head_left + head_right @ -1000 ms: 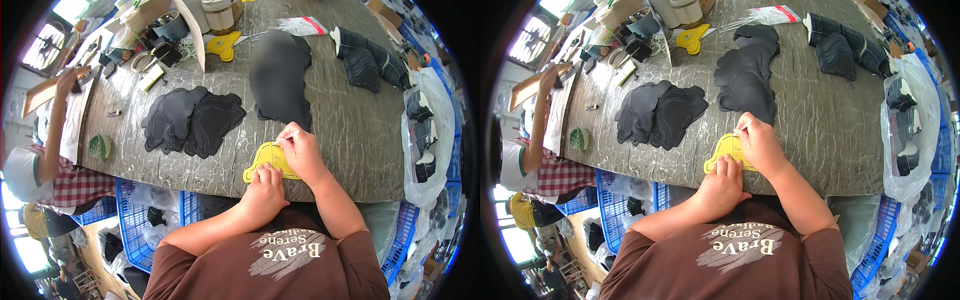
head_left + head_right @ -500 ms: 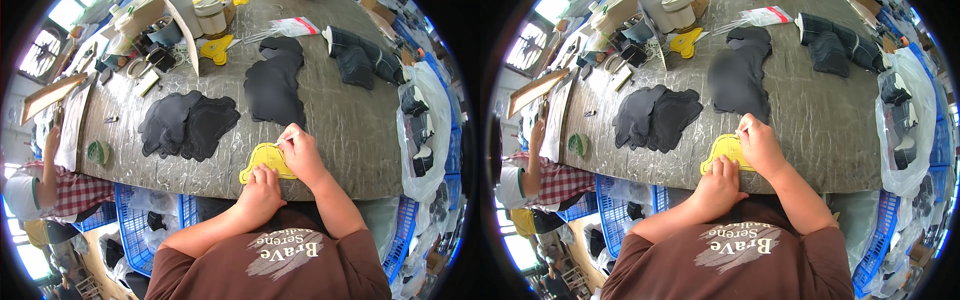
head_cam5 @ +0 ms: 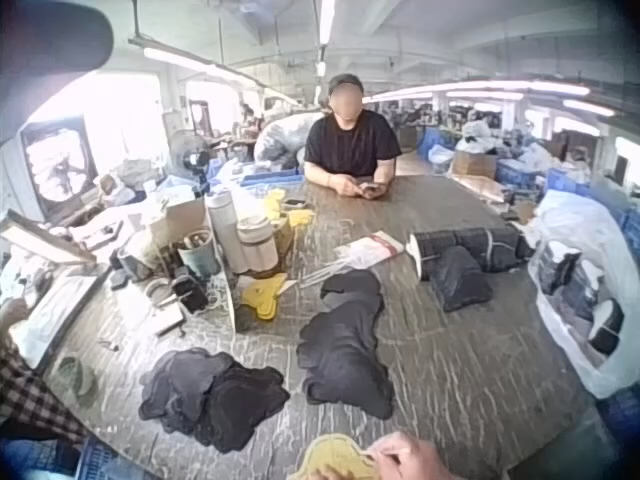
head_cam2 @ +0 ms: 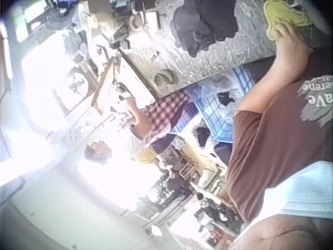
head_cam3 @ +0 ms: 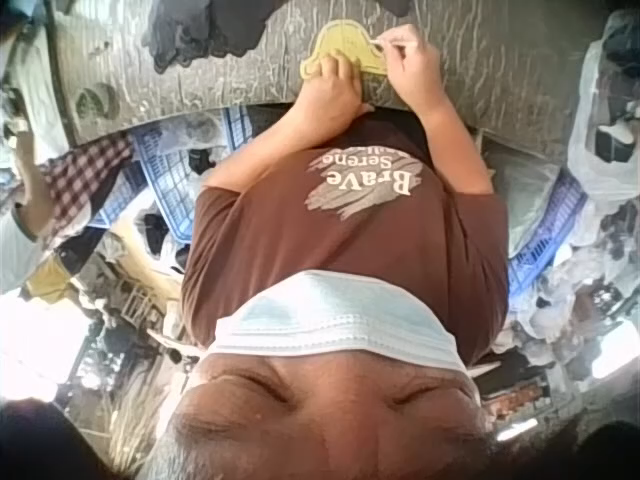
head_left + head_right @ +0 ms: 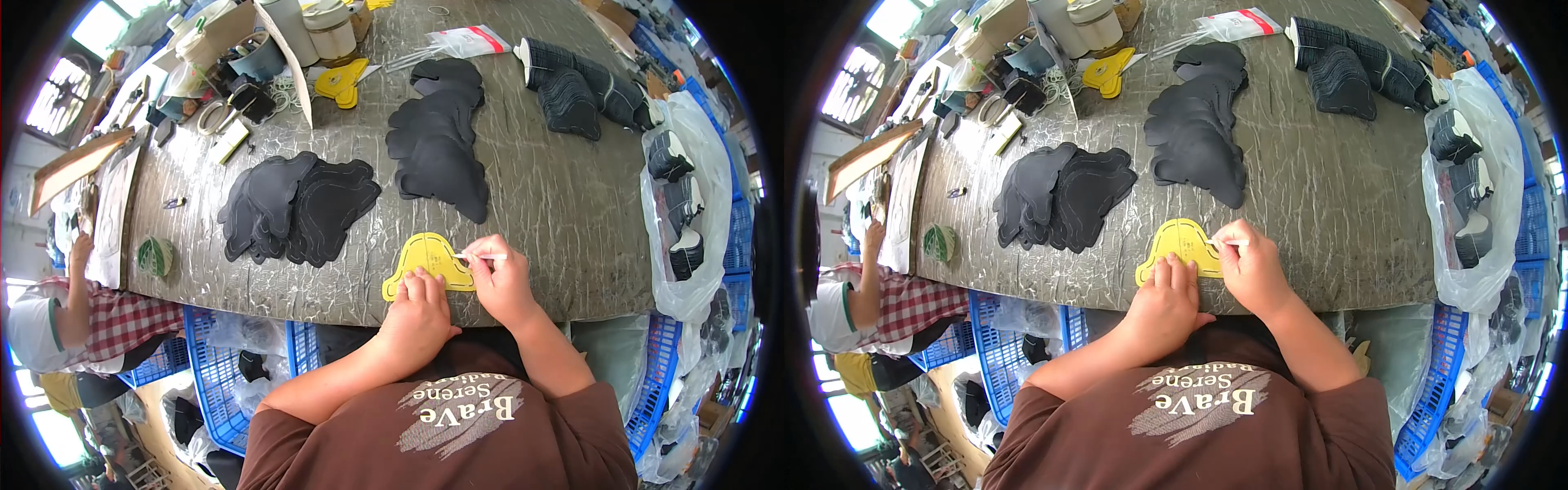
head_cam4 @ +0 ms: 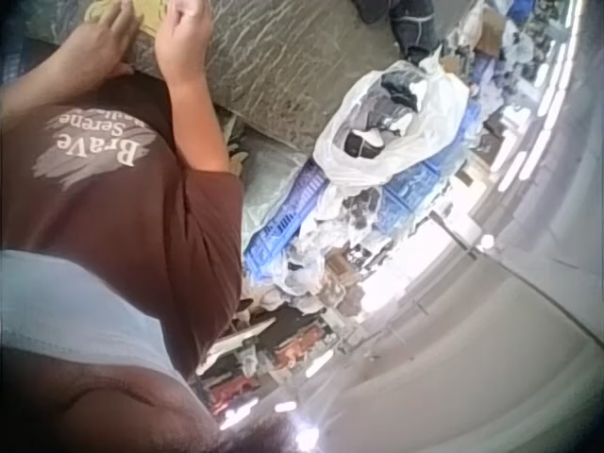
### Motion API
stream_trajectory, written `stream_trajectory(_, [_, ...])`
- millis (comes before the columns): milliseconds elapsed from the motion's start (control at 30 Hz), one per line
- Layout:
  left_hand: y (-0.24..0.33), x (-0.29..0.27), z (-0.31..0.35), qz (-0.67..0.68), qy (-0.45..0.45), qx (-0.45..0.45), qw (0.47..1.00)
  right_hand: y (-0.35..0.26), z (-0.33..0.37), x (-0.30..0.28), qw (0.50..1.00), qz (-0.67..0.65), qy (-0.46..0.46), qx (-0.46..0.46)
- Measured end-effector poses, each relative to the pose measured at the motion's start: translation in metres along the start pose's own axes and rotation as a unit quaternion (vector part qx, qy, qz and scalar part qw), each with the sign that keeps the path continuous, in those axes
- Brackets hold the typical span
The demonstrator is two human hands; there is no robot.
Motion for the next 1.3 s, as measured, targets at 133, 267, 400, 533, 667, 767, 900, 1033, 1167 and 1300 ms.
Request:
stream_trajectory(133, [0.000,-0.002,0.000,0.000,-0.002,-0.001,1.000,-0.007,0.015,-0.004,1.000,0.019,0.010,-0.020])
stream_trajectory(267, [0.000,-0.002,0.001,-0.005,-0.005,0.000,1.000,-0.011,0.026,-0.009,1.000,0.022,0.014,-0.010])
stream_trajectory(400, [0.000,-0.001,0.000,-0.003,-0.005,-0.004,1.000,-0.007,0.036,-0.013,0.999,-0.004,0.032,0.009])
stream_trajectory(533, [0.001,0.000,-0.001,-0.006,-0.001,-0.002,1.000,-0.015,0.044,-0.015,0.999,0.034,0.042,0.004])
stream_trajectory(667, [0.001,-0.003,-0.001,-0.011,-0.013,-0.007,1.000,-0.032,0.046,-0.007,0.994,0.095,0.023,-0.044])
stream_trajectory(767, [-0.004,-0.012,-0.003,-0.005,-0.021,-0.009,1.000,-0.035,0.043,-0.005,0.992,0.115,0.019,-0.043])
stream_trajectory(900, [-0.050,-0.021,-0.025,0.182,-0.140,0.017,0.973,-0.037,0.040,-0.004,0.990,0.135,0.024,-0.043])
stream_trajectory(1033, [-0.097,-0.012,-0.057,0.388,-0.128,0.068,0.910,-0.041,0.035,-0.006,0.985,0.175,0.000,-0.006])
stream_trajectory(1167, [-0.101,-0.012,-0.063,0.389,-0.137,0.069,0.908,-0.058,0.016,-0.007,0.985,0.166,-0.041,-0.008])
stream_trajectory(1300, [-0.103,-0.010,-0.064,0.392,-0.128,0.083,0.907,-0.068,-0.003,0.025,0.991,0.057,-0.094,-0.077])
Point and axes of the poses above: each hand's wrist, its own z-axis away from the middle knuckle, its own x-axis out of the palm, y = z × x, the point moved 5 cm from there along -z, towards the middle knuckle, and after that the axes turned 15 degrees about -y, right-handed, at the moved point
